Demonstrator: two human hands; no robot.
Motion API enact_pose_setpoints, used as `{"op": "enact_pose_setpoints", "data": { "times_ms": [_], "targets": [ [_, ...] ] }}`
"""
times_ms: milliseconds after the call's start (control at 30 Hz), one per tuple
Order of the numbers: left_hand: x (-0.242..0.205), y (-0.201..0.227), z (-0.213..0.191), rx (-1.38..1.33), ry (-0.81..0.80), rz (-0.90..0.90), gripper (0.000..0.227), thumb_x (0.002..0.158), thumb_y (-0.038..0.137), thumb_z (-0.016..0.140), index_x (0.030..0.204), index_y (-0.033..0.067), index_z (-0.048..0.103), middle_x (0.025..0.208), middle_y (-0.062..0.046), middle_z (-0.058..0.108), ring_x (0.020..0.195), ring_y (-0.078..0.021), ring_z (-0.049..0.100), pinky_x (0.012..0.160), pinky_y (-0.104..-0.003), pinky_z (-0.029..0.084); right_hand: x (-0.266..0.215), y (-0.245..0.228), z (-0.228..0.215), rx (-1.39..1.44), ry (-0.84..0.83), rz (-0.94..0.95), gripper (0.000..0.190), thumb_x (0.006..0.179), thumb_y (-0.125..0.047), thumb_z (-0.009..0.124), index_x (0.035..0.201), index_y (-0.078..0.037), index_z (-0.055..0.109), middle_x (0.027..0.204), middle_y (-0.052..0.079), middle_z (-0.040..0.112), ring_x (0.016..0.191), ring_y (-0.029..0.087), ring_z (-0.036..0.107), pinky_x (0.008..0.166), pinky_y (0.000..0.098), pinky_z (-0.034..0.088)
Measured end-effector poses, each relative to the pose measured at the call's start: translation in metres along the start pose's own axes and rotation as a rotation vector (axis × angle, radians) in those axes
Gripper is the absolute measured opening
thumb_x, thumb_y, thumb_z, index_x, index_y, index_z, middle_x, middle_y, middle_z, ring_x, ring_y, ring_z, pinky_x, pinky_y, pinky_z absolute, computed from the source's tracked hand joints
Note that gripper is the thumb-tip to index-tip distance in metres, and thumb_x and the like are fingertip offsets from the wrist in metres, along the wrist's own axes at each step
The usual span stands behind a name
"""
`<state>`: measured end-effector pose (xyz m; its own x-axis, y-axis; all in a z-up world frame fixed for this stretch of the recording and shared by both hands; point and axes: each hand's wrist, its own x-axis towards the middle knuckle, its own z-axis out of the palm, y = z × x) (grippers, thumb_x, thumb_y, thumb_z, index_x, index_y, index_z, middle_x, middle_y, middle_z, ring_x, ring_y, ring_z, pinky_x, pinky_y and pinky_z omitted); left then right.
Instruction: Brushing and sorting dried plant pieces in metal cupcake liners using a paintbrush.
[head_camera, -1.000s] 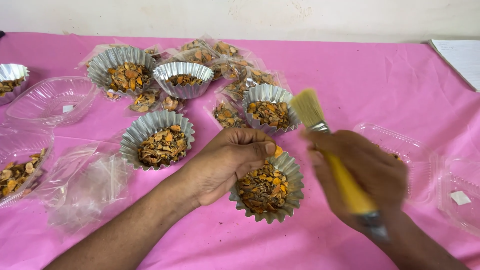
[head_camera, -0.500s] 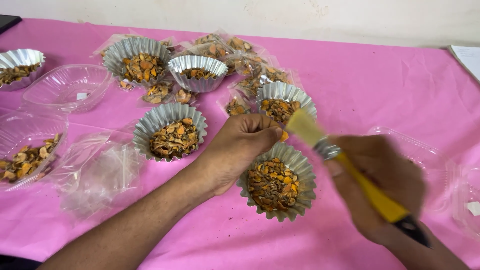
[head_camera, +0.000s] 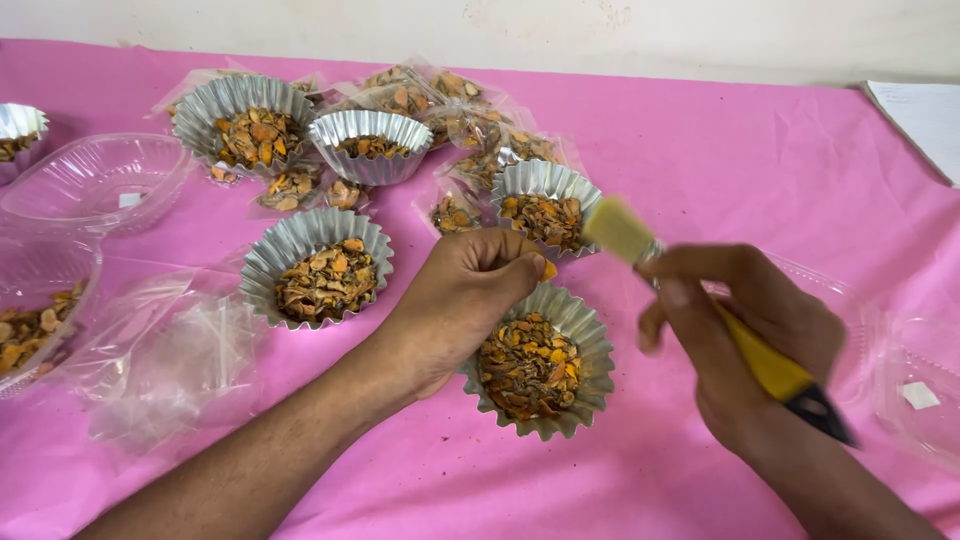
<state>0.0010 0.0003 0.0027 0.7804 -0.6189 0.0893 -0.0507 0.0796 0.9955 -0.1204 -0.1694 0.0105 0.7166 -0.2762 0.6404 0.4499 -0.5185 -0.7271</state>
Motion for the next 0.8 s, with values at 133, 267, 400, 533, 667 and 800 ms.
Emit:
{"op": "enact_pose_setpoints", "data": {
  "times_ms": [133, 267, 400, 533, 667, 800],
  "targets": [
    [-0.001, -0.005, 0.007, 0.011, -0.009, 0.009, 0.031, 0.099, 0.012, 0.061, 0.070, 0.0147, 0.053, 0.061, 0.006, 0.043, 0.057, -0.0059, 0.035, 0.054, -0.027, 0.029, 0.011, 0.002, 0.007, -0.183, -0.181, -0.136, 0.016, 0.103, -0.008, 0.055, 0.107, -0.002, 0.069, 0.086, 0.008, 0.073, 0.070, 0.011, 0.071, 0.057, 0.0206, 0.053],
    [-0.007, -0.002, 0.010, 0.102, -0.124, 0.091, 0.026, 0.103, 0.011, 0.056, 0.077, 0.0139, 0.055, 0.067, 0.007, 0.044, 0.061, -0.0049, 0.036, 0.055, -0.025, 0.031, 0.009, 0.008, 0.010, -0.200, -0.247, -0.229, 0.013, 0.094, -0.005, 0.070, 0.107, -0.007, 0.068, 0.088, 0.005, 0.069, 0.075, 0.013, 0.065, 0.071, 0.0250, 0.051],
    [-0.009, -0.001, 0.008, -0.098, -0.215, 0.064, 0.024, 0.100, 0.031, 0.061, 0.100, 0.0089, 0.072, 0.087, 0.006, 0.062, 0.083, -0.0055, 0.053, 0.076, -0.023, 0.043, 0.010, 0.004, 0.008, -0.241, -0.175, -0.313, 0.008, 0.093, 0.002, 0.073, 0.095, -0.004, 0.067, 0.080, 0.007, 0.066, 0.066, 0.013, 0.060, 0.063, 0.0241, 0.047],
    [-0.006, -0.010, 0.003, -0.409, -0.320, -0.057, 0.016, 0.100, 0.026, 0.065, 0.096, 0.0115, 0.070, 0.067, 0.009, 0.037, 0.062, -0.0060, 0.032, 0.059, -0.021, 0.027, 0.008, 0.022, 0.005, -0.358, -0.154, -0.521, 0.004, 0.093, 0.007, 0.071, 0.096, 0.005, 0.069, 0.086, 0.017, 0.067, 0.069, 0.022, 0.064, 0.070, 0.0303, 0.053],
    [-0.002, -0.019, 0.000, -0.620, -0.331, -0.174, 0.004, 0.094, 0.007, 0.071, 0.095, 0.0037, 0.073, 0.085, 0.000, 0.069, 0.078, -0.0076, 0.060, 0.074, -0.019, 0.049, 0.006, 0.038, 0.006, -0.334, -0.124, -0.728, 0.013, 0.092, 0.015, 0.073, 0.104, 0.010, 0.072, 0.089, 0.019, 0.059, 0.068, 0.027, 0.059, 0.063, 0.0327, 0.052],
    [-0.001, -0.025, -0.001, -0.680, -0.300, -0.184, 0.009, 0.091, 0.002, 0.073, 0.099, -0.0021, 0.074, 0.092, -0.006, 0.072, 0.085, -0.0115, 0.065, 0.078, -0.019, 0.054, 0.006, 0.043, 0.004, -0.309, -0.144, -0.766, 0.018, 0.091, 0.015, 0.075, 0.108, 0.009, 0.071, 0.088, 0.017, 0.059, 0.069, 0.027, 0.057, 0.068, 0.0352, 0.057]
  ]
}}
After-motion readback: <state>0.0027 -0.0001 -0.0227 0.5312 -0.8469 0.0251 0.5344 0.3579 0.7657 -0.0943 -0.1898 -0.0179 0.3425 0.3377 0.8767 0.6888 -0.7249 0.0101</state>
